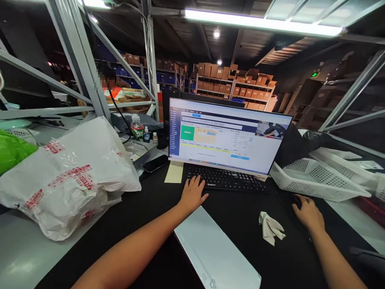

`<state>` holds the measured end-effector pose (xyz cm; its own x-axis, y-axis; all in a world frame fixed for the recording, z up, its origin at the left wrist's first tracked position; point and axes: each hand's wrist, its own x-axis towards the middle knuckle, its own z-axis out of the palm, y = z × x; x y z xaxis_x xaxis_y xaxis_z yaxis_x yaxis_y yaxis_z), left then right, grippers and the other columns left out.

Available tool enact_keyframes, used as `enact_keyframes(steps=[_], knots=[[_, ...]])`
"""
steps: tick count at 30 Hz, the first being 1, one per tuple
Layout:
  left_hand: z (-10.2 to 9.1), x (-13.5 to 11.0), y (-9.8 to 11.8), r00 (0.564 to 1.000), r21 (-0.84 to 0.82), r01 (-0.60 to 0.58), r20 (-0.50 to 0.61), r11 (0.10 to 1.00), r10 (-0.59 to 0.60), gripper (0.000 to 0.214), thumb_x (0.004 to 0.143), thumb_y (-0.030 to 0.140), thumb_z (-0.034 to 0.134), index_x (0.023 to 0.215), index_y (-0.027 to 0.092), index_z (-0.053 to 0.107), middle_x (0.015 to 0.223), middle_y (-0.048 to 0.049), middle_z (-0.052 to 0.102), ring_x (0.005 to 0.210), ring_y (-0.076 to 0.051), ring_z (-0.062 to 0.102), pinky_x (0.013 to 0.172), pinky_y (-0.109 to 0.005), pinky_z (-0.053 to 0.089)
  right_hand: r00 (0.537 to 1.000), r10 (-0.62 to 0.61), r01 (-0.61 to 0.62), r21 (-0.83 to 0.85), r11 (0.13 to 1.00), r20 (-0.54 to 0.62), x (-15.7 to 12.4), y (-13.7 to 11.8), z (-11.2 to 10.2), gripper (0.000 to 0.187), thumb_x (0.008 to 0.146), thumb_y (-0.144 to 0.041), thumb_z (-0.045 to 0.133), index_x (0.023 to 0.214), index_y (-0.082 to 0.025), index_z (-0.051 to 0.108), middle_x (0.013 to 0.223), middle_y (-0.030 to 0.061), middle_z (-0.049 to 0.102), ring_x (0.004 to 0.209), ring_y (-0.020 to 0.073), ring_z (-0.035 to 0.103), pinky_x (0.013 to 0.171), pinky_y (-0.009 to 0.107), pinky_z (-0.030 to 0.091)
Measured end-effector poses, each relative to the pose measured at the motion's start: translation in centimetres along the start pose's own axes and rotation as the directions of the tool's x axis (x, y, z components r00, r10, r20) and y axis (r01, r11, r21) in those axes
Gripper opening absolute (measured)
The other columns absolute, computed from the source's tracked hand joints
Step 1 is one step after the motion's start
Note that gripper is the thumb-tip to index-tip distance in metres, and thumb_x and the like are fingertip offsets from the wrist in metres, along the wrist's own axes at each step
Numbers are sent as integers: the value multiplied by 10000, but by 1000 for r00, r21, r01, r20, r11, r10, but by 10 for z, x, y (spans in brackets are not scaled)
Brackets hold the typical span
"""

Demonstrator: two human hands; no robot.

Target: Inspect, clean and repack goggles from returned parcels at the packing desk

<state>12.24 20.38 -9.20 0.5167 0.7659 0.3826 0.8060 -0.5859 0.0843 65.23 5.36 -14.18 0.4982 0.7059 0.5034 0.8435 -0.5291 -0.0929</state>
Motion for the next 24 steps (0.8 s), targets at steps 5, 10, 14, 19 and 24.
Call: enact_keyframes(steps=[5,10,14,19,24], knots=[[0,-1,4,998,48,42,44,998,-44,579,948,423,575,1450,143,509,1565,-228,428,1463,-392,380,1175,-627,303,1000,4,-4,-18,1000,5,-3,-2,-3,578,909,-435,436,1378,-131,580,1293,212,586,1155,361,620,965,480,506],[-1,0,7,997,72,32,63,997,-37,582,954,421,559,1459,139,497,1548,-237,448,1455,-395,391,1158,-644,316,999,-46,45,7,999,25,-2,-4,-4,557,906,-453,449,1366,-172,587,1272,161,619,1166,334,616,994,454,500],[-1,0,6,997,89,24,72,996,-30,584,960,423,542,1464,134,490,1546,-238,450,1449,-390,396,1155,-643,314,998,-43,43,12,999,40,-1,-3,-5,572,914,-452,422,1375,-152,581,1295,186,595,1183,352,607,985,472,504],[0,2,6,996,105,15,84,994,-24,583,965,425,523,1466,128,485,1541,-246,451,1441,-395,400,1142,-654,316,998,-11,11,6,1000,61,-1,-4,-7,601,918,-459,407,1394,-133,574,1332,212,553,1192,379,602,988,497,501],[0,2,7,996,116,5,86,993,-15,579,967,423,517,1464,126,486,1540,-246,451,1437,-394,404,1141,-650,321,997,-7,6,7,1000,71,-3,-6,-11,588,923,-455,419,1405,-154,569,1333,196,553,1190,370,603,990,490,498]])
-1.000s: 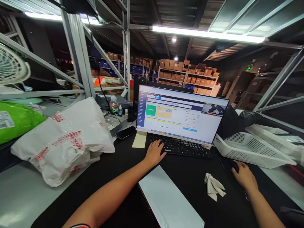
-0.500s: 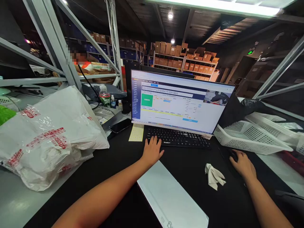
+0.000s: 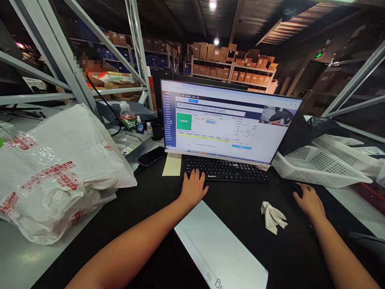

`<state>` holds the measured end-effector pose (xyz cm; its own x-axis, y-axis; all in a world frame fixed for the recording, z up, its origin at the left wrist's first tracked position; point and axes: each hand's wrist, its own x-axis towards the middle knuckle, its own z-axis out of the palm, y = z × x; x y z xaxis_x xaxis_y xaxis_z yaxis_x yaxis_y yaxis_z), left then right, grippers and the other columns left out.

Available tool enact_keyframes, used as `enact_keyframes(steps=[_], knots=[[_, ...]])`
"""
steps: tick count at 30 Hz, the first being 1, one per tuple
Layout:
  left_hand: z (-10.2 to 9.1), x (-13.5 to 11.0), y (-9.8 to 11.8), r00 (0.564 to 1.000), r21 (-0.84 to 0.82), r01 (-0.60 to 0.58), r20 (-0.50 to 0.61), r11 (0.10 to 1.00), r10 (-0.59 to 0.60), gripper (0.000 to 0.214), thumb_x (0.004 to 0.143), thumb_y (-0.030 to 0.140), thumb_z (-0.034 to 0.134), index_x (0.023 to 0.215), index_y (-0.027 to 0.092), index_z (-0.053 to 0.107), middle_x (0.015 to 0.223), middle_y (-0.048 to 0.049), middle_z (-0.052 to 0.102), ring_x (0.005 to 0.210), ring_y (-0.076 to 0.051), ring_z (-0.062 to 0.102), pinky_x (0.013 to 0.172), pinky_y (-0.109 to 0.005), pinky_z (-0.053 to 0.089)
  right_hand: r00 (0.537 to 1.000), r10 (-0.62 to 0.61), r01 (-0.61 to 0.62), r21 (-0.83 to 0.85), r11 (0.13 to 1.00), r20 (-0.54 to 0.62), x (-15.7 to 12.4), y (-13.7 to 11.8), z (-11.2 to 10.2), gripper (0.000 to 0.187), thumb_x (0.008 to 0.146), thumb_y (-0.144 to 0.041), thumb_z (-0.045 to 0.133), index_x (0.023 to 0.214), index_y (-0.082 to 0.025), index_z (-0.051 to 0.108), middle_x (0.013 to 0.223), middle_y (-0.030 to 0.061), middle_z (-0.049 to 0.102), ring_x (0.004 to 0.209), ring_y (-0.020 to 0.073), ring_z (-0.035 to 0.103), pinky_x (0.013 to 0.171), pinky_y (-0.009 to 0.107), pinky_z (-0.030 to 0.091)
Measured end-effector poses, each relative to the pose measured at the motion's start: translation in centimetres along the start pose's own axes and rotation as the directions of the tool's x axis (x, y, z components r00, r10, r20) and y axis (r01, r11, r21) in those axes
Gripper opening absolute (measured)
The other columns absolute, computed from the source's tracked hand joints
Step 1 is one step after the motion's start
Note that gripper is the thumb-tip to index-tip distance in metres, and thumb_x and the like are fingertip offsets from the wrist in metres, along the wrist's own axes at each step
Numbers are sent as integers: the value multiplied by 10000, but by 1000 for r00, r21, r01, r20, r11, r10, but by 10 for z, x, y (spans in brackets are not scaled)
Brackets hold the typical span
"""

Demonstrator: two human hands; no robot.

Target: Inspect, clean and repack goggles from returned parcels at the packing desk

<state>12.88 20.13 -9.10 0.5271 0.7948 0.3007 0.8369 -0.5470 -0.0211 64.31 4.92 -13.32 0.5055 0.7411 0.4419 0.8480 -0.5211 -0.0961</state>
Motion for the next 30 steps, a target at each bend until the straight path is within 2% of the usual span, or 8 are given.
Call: enact_keyframes(steps=[15,30], knots=[[-1,0,0,1000,8,2,9,1000,-2,582,978,428,488,1474,124,473,1548,-246,442,1430,-396,410,1135,-643,331,1000,-9,9,5,1000,-20,2,3,4,574,916,-430,450,1383,-135,605,1346,217,554,1180,384,605,1003,519,491],[-5,0,2,999,31,-1,32,1000,0,605,977,441,494,1483,111,466,1550,-245,441,1431,-394,410,1136,-641,343,998,-59,60,22,998,-8,2,4,5,605,925,-487,409,1374,-129,600,1351,214,558,1235,385,574,1011,482,485]])
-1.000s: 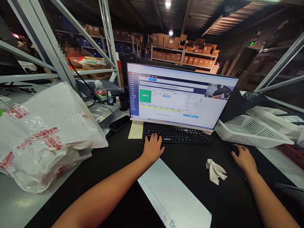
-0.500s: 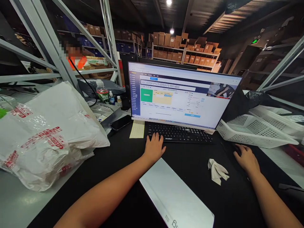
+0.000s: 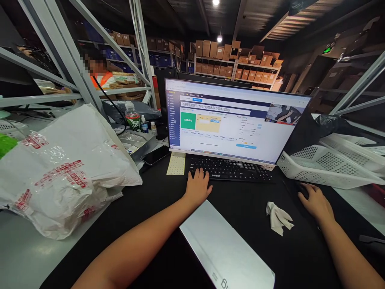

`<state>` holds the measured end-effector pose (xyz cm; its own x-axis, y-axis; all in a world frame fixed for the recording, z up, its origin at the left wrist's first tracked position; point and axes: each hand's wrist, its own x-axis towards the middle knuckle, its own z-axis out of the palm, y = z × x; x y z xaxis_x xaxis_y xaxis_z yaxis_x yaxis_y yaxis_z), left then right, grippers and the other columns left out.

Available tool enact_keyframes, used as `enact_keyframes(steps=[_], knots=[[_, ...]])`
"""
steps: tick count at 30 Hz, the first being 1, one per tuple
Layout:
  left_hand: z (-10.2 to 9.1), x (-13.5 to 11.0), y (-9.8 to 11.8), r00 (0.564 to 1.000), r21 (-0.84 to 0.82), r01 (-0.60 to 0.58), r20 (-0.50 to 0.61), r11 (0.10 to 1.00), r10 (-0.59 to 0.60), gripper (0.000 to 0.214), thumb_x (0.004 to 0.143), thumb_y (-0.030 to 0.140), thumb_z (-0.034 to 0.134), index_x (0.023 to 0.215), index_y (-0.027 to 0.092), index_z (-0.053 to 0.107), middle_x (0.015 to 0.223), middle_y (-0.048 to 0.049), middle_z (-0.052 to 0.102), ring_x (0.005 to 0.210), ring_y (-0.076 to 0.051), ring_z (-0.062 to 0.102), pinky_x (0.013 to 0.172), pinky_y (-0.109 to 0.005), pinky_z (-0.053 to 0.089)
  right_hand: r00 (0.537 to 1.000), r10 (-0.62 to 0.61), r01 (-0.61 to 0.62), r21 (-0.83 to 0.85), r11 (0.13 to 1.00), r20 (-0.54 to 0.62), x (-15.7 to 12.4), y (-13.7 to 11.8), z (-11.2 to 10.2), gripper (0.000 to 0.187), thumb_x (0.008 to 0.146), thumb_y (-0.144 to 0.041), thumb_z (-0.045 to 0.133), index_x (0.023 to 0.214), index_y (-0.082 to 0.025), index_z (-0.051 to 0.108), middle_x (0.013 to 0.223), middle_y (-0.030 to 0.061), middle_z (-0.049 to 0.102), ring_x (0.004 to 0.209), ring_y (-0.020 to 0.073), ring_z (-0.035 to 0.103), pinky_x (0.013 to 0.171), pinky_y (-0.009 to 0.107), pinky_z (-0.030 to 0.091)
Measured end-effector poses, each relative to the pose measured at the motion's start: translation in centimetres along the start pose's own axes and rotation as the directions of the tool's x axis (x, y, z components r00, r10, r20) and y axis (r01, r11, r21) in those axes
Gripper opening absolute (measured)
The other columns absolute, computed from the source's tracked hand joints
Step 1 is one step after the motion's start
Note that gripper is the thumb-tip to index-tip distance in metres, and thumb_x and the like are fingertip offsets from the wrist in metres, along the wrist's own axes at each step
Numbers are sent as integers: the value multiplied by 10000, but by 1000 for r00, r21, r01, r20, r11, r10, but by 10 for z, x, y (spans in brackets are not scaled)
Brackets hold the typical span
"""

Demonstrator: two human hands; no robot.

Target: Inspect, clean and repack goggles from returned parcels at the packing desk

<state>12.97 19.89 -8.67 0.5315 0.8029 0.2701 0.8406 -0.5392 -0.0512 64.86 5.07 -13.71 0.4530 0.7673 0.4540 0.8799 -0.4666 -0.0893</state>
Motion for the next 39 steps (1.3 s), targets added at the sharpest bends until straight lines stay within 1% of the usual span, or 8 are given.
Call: enact_keyframes(steps=[4,10,14,18,29,35,39], knots=[[-2,-1,0,1000,9,-2,6,1000,2,609,979,446,493,1489,116,460,1551,-239,442,1431,-387,412,1134,-641,351,1000,7,-7,-6,1000,5,1,4,2,601,914,-514,419,1376,-171,594,1352,190,555,1189,387,596,979,510,503],[-3,-1,0,1000,13,-1,11,1000,1,614,981,455,490,1494,119,455,1554,-232,440,1437,-384,406,1138,-634,353,1000,14,-14,-9,1000,11,1,6,5,582,914,-520,422,1362,-197,604,1348,177,556,1150,387,613,952,518,515],[-3,-1,0,1000,10,1,15,1000,-1,618,982,458,490,1494,114,453,1555,-234,437,1440,-385,403,1143,-631,349,1000,20,-20,-10,1000,1,1,5,6,598,928,-512,401,1381,-171,590,1365,195,543,1188,392,598,980,507,505],[-2,-1,0,1000,5,-1,15,1000,1,623,979,460,496,1495,114,452,1555,-238,436,1442,-390,399,1145,-635,346,1000,16,-16,-7,1000,-6,1,6,8,620,910,-518,397,1382,-164,586,1347,196,548,1206,395,590,1002,518,499],[-4,-2,0,1000,1,0,16,1000,0,616,979,454,490,1494,117,456,1555,-237,436,1443,-391,396,1148,-638,336,1000,-5,5,2,1000,4,2,14,13,602,916,-522,407,1400,-208,575,1370,178,541,1192,393,603,975,544,514],[-4,-2,0,1000,-2,8,15,1000,-8,613,980,451,486,1492,116,456,1558,-242,430,1446,-381,398,1146,-634,342,1000,-3,3,-4,1000,10,3,14,13,616,910,-534,415,1400,-197,576,1371,194,531,1180,405,610,942,548,530],[-3,-1,0,1000,-4,8,15,1000,-8,611,977,450,492,1488,116,460,1557,-243,433,1449,-381,395,1150,-634,338,1000,-3,3,-4,1000,-5,2,12,11,630,917,-520,398,1416,-171,561,1353,201,538,1191,401,606,974,532,518]])
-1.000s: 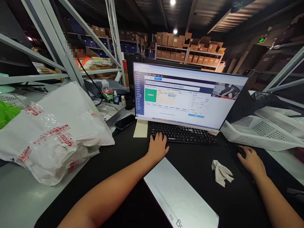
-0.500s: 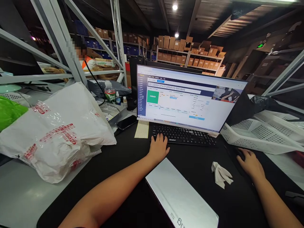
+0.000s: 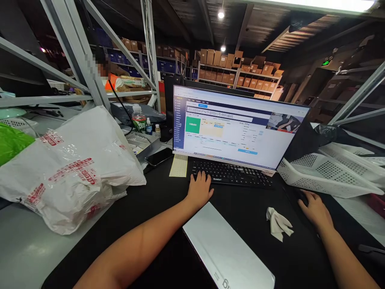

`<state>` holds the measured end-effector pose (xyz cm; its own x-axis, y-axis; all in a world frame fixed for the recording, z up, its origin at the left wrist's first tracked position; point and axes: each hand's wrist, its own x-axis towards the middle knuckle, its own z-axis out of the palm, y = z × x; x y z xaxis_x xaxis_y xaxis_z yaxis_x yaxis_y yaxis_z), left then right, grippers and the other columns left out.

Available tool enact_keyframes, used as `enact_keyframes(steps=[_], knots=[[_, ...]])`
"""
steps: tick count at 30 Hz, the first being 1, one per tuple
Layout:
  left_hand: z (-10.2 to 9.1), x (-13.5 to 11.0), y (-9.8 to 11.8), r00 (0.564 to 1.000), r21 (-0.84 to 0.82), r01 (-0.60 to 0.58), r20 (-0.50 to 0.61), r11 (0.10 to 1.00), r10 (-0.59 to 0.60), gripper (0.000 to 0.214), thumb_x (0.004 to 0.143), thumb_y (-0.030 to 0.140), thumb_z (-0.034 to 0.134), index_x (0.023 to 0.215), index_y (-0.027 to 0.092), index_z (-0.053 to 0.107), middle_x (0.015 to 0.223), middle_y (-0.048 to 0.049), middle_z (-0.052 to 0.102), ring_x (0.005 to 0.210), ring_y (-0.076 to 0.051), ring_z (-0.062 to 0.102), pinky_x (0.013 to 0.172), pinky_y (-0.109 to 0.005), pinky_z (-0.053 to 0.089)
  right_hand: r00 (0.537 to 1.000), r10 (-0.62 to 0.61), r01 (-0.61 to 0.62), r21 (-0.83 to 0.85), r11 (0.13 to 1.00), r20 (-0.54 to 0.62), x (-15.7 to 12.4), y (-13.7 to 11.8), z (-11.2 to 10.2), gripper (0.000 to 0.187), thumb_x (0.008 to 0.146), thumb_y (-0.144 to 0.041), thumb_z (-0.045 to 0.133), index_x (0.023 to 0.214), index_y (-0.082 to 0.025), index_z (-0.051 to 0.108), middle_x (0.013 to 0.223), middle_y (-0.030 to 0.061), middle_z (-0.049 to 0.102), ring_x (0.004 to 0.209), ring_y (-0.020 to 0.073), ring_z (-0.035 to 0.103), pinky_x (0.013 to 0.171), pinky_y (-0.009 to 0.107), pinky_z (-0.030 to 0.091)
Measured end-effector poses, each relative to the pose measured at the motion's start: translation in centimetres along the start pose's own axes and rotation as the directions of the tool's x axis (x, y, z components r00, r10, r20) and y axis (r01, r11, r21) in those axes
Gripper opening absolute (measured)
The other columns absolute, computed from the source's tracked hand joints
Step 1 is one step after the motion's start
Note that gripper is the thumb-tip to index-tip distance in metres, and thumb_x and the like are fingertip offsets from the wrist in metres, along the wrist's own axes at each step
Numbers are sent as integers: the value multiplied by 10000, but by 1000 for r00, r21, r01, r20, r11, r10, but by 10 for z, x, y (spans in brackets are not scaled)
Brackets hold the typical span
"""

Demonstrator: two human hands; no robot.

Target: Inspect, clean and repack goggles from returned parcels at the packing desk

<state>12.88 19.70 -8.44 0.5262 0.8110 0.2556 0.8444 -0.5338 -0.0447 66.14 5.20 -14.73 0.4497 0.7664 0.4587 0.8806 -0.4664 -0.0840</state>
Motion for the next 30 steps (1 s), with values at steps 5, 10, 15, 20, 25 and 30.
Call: enact_keyframes(steps=[5,10,15,20,25,30], knots=[[1,0,-1,1000,-1,-5,1,1000,5,611,977,459,491,1490,129,461,1556,-237,436,1450,-389,392,1151,-639,333,1000,-2,3,8,1000,-12,-1,0,1,611,910,-511,401,1385,-175,588,1343,190,547,1170,390,619,985,527,515],[-1,0,-1,1000,-5,-8,-2,1000,8,621,976,454,489,1495,115,452,1558,-245,427,1448,-399,390,1149,-649,326,1000,-20,21,18,1000,-19,-1,2,2,596,911,-508,402,1383,-192,584,1356,176,540,1214,374,593,1002,523,506],[0,0,0,1000,-7,-9,-6,1000,9,610,976,447,491,1485,113,464,1552,-249,435,1441,-399,395,1144,-648,327,999,-30,31,25,999,-18,-1,3,2,574,921,-493,402,1367,-187,595,1357,175,539,1239,366,580,1016,515,499],[1,-1,-1,1000,-6,-8,-13,1000,8,604,980,445,481,1488,119,460,1556,-245,431,1437,-395,397,1142,-646,326,1000,-25,26,36,999,-18,0,4,2,585,914,-489,418,1381,-179,584,1362,180,531,1253,376,565,1027,525,487],[1,0,-1,1000,-2,-6,-9,1000,6,609,978,455,485,1488,123,460,1550,-240,441,1436,-389,402,1141,-634,336,1000,-8,9,57,998,-20,1,4,3,601,904,-482,438,1397,-164,566,1339,180,530,1286,373,535,1044,514,473],[3,0,-1,1000,6,-8,-17,1000,8,601,984,446,469,1491,124,456,1556,-236,435,1439,-386,398,1140,-637,335,999,42,-41,57,998,-23,0,1,0,609,910,-494,429,1393,-153,575,1338,197,519,1280,387,537,1037,525,471]])
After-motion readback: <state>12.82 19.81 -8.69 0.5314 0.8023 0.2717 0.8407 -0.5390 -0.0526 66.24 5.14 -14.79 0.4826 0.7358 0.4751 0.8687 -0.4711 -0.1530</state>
